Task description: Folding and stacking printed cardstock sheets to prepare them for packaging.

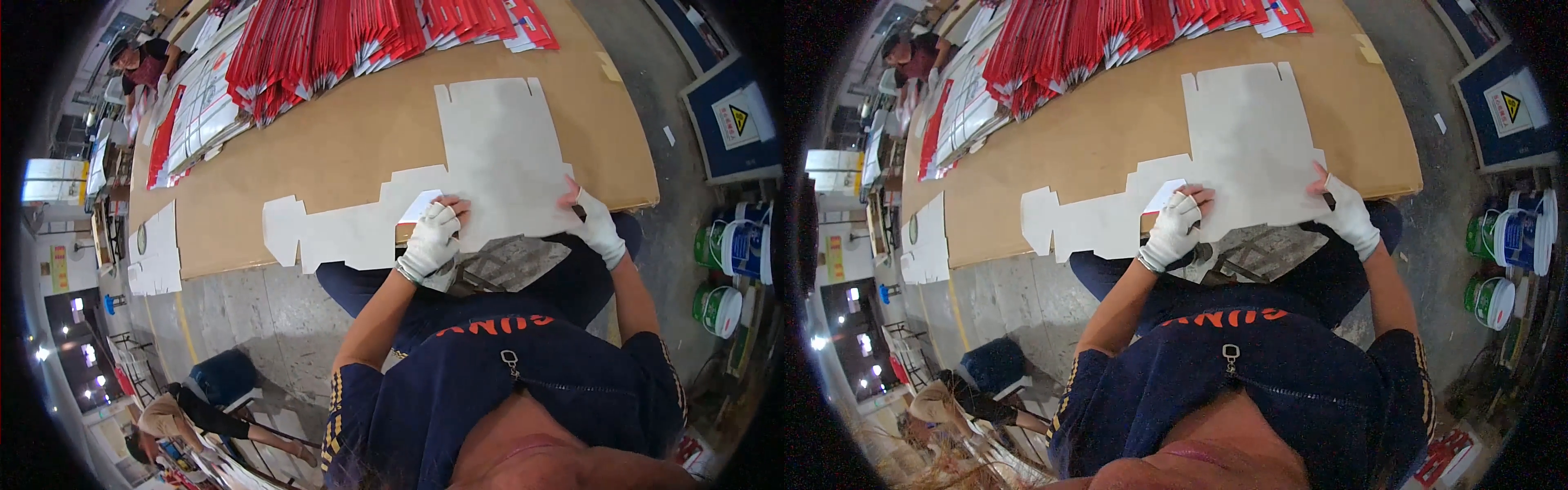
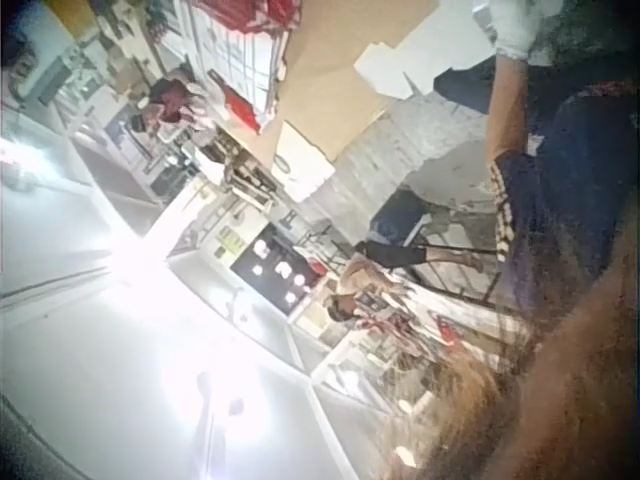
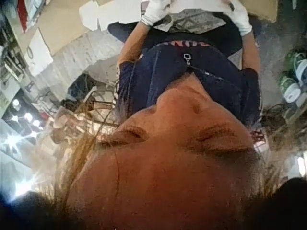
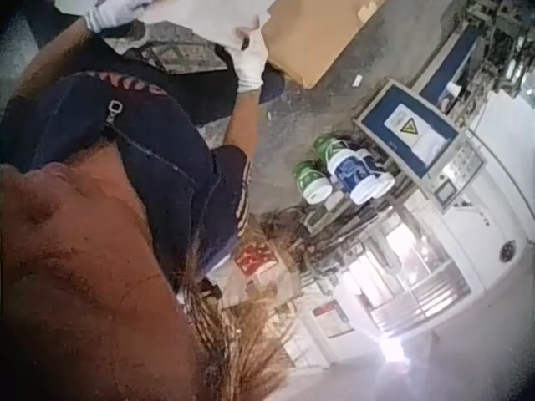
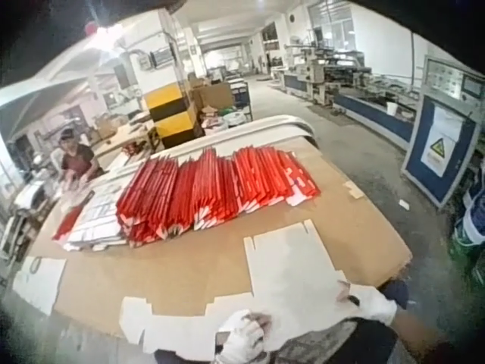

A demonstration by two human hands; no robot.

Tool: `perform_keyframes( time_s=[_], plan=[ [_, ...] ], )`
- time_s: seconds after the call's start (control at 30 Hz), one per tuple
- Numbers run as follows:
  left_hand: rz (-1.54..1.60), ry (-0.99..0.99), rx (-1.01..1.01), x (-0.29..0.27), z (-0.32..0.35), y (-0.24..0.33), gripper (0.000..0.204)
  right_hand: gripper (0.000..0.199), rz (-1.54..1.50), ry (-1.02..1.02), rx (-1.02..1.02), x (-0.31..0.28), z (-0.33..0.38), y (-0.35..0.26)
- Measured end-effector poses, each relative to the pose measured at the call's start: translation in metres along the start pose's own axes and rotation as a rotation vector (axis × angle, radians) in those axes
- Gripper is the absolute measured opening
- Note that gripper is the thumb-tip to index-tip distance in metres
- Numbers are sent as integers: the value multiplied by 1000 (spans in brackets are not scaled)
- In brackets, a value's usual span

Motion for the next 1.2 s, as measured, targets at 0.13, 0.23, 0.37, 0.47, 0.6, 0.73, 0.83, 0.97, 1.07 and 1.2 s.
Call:
perform_keyframes(
  time_s=[0.13,0.23,0.37,0.47,0.6,0.73,0.83,0.97,1.07,1.2],
  plan=[
    [152,58,-215,9,-16,-9,24,83,-117,149,299,5,-7,22],
    [-138,146,-639,14,-17,-34,26,82,101,288,530,-1,-16,30],
    [-371,8,-373,40,-24,-16,59,80,168,557,485,-10,13,39],
    [-306,-36,-271,45,-34,7,78,76,-160,889,598,-3,69,37],
    [-268,-245,-161,75,-45,39,85,74,-902,381,777,94,87,11],
    [-335,-256,138,112,-48,86,78,37,-886,414,917,119,90,27],
    [-114,-247,-23,96,-44,75,81,28,-732,581,940,80,94,54],
    [-140,-192,-86,83,-37,58,88,30,20,682,285,-7,42,3],
    [-252,-39,28,81,-46,61,93,40,216,405,-129,15,-3,-44],
    [-98,-293,-32,78,-19,47,71,49,534,157,-337,48,-32,-32]
  ],
)
Point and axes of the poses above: each hand's wrist, its own z-axis away from the middle knuckle, its own x-axis out of the palm, y = z × x, the point moved 9 cm from there along -z, towards the middle knuckle, and after that the axes turned 8 degrees about y, right-handed, at the moved point
